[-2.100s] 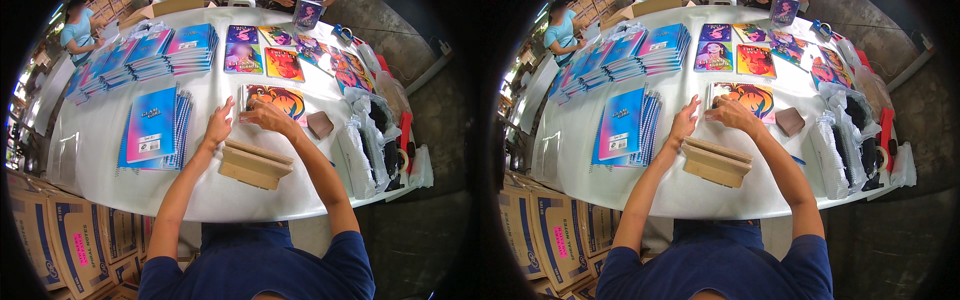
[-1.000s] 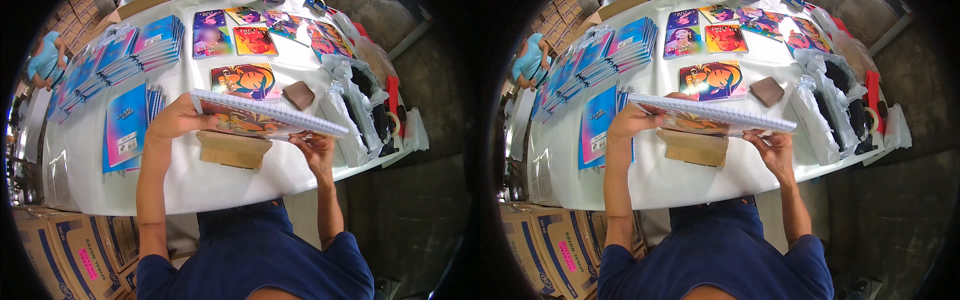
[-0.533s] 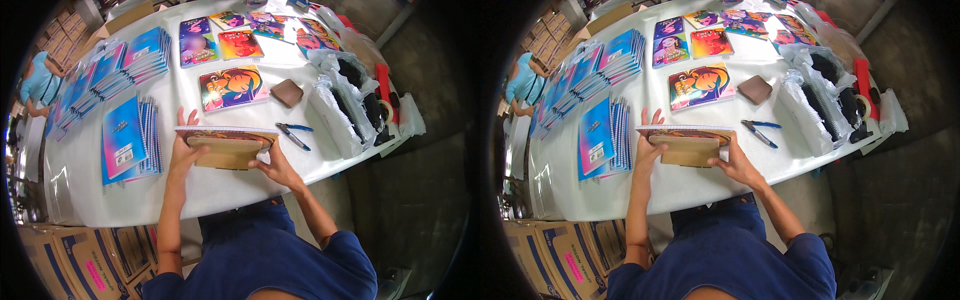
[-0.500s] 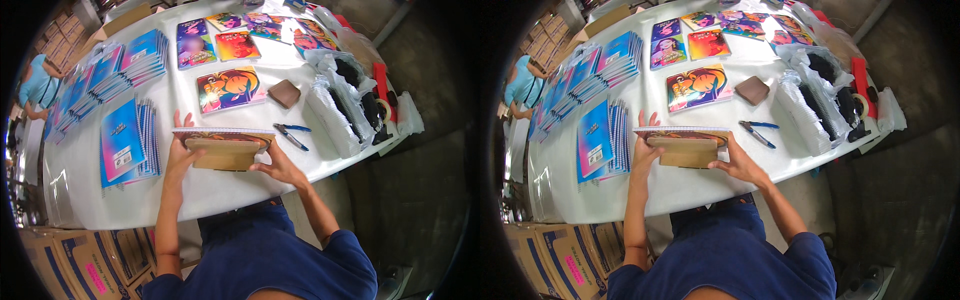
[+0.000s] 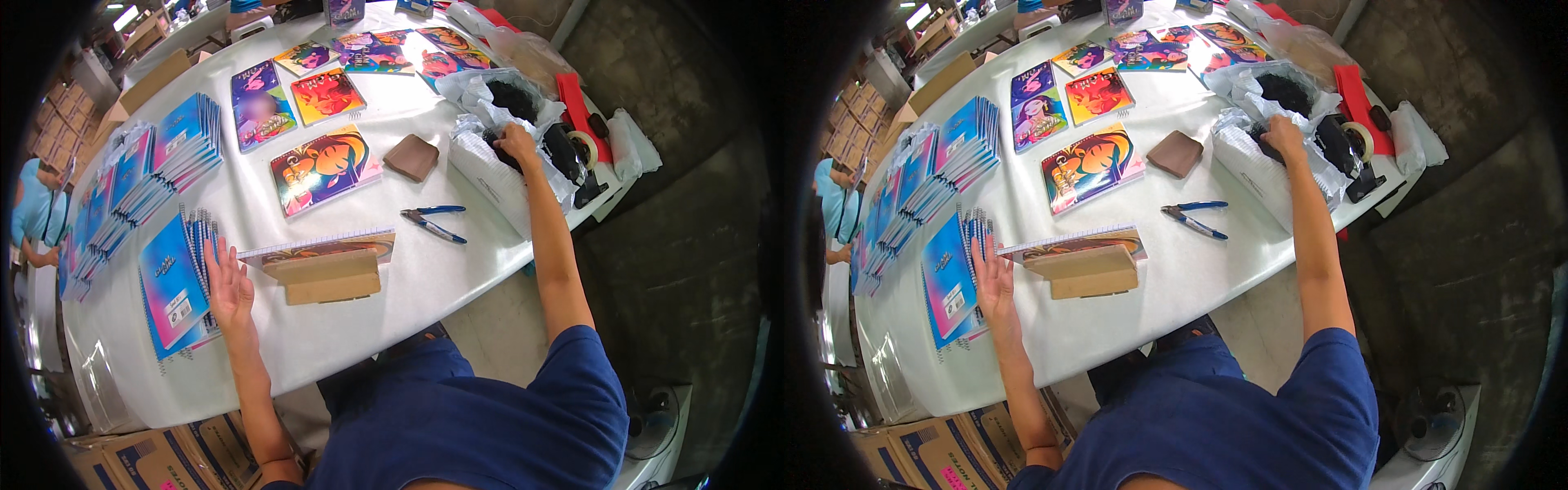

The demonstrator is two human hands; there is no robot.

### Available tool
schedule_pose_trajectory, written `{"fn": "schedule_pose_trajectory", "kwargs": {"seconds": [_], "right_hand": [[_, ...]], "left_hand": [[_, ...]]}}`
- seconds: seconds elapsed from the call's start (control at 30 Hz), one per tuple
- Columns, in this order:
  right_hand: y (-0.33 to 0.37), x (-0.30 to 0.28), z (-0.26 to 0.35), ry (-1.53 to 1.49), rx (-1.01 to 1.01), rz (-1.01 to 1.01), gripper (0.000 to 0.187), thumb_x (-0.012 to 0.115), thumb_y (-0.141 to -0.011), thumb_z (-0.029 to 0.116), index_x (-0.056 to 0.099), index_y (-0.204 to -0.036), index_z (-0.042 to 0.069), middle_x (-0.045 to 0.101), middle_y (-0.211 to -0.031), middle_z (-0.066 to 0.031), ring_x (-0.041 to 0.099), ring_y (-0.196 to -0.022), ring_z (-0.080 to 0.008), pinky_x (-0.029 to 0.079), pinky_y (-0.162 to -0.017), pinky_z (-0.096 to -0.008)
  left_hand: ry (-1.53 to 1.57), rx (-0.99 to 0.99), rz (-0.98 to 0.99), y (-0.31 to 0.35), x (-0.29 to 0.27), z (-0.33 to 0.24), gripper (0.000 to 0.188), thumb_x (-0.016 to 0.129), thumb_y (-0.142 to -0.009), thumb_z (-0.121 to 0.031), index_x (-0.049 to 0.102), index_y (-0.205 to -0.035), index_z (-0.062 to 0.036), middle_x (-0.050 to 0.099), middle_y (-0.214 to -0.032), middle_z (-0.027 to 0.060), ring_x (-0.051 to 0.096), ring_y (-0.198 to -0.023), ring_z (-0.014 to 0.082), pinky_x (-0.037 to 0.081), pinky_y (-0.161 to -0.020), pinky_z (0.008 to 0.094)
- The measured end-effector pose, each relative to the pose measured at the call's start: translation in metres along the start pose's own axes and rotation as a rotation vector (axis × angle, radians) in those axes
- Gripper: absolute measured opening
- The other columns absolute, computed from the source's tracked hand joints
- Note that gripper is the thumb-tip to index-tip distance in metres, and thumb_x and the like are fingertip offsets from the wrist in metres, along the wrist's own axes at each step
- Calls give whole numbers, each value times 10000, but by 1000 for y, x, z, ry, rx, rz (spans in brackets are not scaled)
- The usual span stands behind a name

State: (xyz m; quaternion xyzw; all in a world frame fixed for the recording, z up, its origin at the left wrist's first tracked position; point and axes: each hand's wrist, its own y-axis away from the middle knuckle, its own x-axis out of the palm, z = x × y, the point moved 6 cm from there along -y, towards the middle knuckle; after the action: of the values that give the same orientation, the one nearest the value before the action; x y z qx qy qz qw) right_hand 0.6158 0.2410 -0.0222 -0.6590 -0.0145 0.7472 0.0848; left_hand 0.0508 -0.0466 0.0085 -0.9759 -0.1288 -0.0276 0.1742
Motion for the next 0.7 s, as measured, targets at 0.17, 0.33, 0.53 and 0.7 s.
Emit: {"fn": "schedule_pose_trajectory", "kwargs": {"seconds": [0.17,0.33,0.53,0.7], "right_hand": [[16,-7,20,41,-80,-84,274,747,-754,200,667,-950,27,678,-1011,-228,659,-960,-402,528,-792,-492],[22,-26,24,186,-134,-139,188,691,-786,172,685,-929,50,676,-963,-185,653,-935,-371,511,-755,-473],[48,-78,51,160,-414,-464,159,621,-821,53,712,-950,69,661,-917,-123,642,-881,-318,518,-729,-431],[95,-115,127,-46,-568,-567,134,614,-768,31,704,-864,59,661,-817,-132,635,-844,-307,504,-715,-428]], "left_hand": [[-34,-1,-17,-3,9,-30,725,601,-943,-138,188,-1533,-65,264,-1564,152,272,-1438,299,225,-1157,414],[-140,106,-23,-8,23,-50,663,593,-920,-54,276,-1502,-32,308,-1546,152,290,-1431,292,220,-1160,418],[-594,362,139,-17,70,-75,636,677,-869,-121,414,-1441,-34,421,-1488,138,307,-1424,316,235,-1150,450],[-1032,531,385,-16,145,-80,751,725,-782,-382,454,-1430,-116,446,-1469,115,321,-1403,379,254,-1111,538]]}}
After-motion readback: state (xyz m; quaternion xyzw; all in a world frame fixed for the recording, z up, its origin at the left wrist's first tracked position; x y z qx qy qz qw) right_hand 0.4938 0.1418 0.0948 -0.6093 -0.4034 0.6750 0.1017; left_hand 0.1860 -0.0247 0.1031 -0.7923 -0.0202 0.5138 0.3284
